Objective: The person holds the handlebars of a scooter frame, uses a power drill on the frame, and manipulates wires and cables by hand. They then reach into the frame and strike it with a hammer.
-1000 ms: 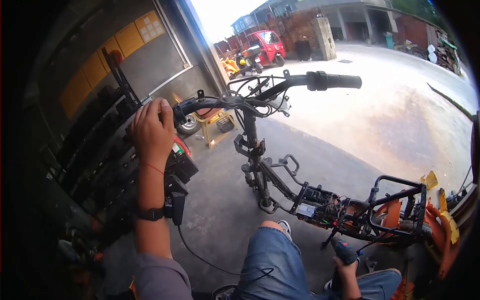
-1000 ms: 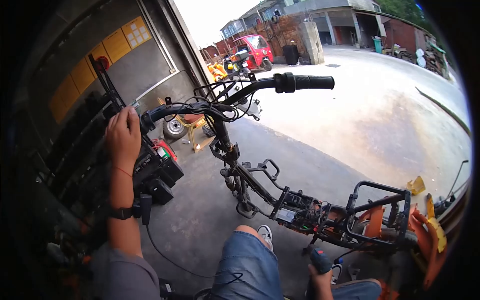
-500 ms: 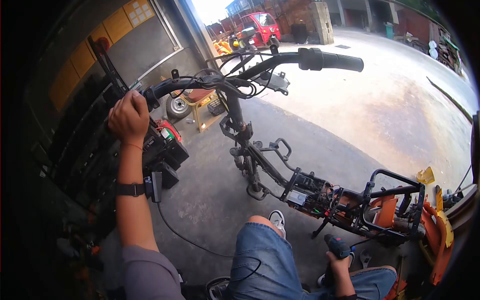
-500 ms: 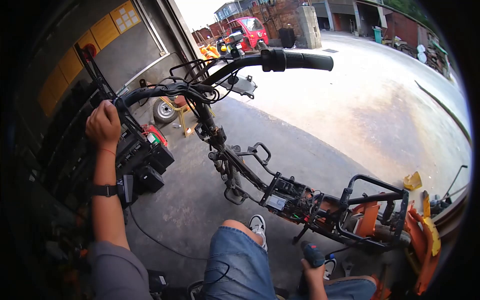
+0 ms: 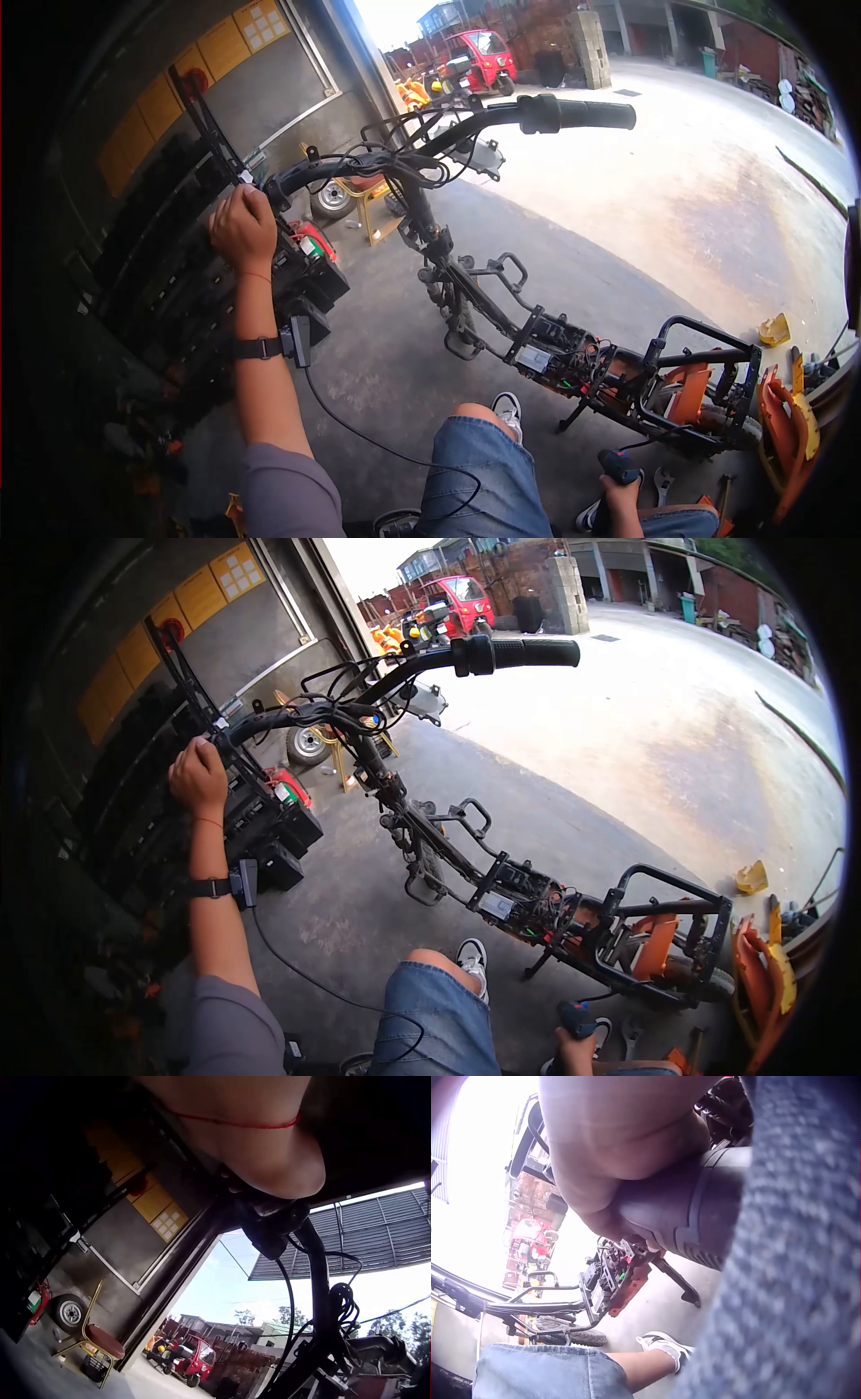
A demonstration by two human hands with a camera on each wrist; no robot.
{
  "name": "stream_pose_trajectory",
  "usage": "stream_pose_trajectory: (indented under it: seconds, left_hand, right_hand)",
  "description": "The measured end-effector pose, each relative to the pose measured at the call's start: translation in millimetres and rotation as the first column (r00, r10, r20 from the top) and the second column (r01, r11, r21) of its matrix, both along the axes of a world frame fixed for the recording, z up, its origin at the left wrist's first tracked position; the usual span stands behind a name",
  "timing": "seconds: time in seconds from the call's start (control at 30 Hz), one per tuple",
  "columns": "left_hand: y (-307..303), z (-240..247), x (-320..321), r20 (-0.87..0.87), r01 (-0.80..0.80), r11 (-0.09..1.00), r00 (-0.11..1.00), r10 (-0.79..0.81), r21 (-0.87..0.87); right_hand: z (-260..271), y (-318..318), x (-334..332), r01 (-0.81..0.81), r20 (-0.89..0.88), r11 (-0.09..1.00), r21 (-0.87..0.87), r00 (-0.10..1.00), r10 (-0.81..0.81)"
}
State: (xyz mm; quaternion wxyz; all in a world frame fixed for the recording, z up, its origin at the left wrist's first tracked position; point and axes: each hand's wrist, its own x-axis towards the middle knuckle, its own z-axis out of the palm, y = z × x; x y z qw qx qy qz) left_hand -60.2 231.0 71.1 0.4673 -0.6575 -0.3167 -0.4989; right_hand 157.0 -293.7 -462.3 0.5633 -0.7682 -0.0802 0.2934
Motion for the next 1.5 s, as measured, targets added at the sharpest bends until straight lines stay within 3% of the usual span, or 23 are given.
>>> stream_pose_trajectory:
  seconds: [0.13,0.2,0.3,0.43,0.6,0.73,0.83,1.2,1.5]
  left_hand:
    - [-0.5,0.2,1.0,0.004,0.019,1.000,1.000,-0.019,0.010]
    - [-1.3,-1.0,0.7,-0.002,0.007,1.000,1.000,-0.007,-0.002]
    - [-5.0,-2.2,0.7,0.003,0.003,1.000,1.000,-0.003,0.011]
    - [-4.6,-3.0,0.3,0.007,0.000,1.000,1.000,0.000,0.006]
    - [-3.4,-4.3,-0.9,0.001,-0.025,1.000,1.000,0.025,0.001]
    - [-1.4,-4.9,-2.9,0.011,-0.020,1.000,1.000,0.020,0.001]
    - [-4.0,-6.1,-2.4,0.005,-0.006,1.000,1.000,0.006,0.017]
    - [-0.8,-2.6,-2.6,0.002,-0.040,0.999,0.999,0.040,-0.024]
    - [-6.1,-6.3,-4.9,-0.012,-0.107,0.990,0.994,0.107,-0.088]
  right_hand:
    - [13.0,4.2,-0.8,0.048,0.030,0.998,0.032,0.998,-0.049]
    - [17.6,4.9,-1.5,0.004,0.021,0.988,-0.157,1.000,-0.001]
    - [28.6,7.3,-4.7,-0.026,-0.030,0.986,-0.163,0.999,0.021]
    - [1.7,3.4,-6.3,-0.028,0.001,0.992,-0.122,1.000,0.029]
    - [-2.1,4.0,-3.4,-0.083,-0.008,0.975,-0.207,0.997,0.083]
    - [7.0,3.9,-4.1,-0.043,-0.042,0.985,-0.166,0.998,0.037]
    - [0.0,3.9,-3.6,-0.039,-0.075,0.971,-0.236,0.997,0.022]
    - [9.0,6.2,-8.2,-0.040,0.031,0.993,-0.111,0.999,0.044]
    - [16.3,6.9,-6.4,-0.081,-0.046,0.962,-0.259,0.996,0.071]
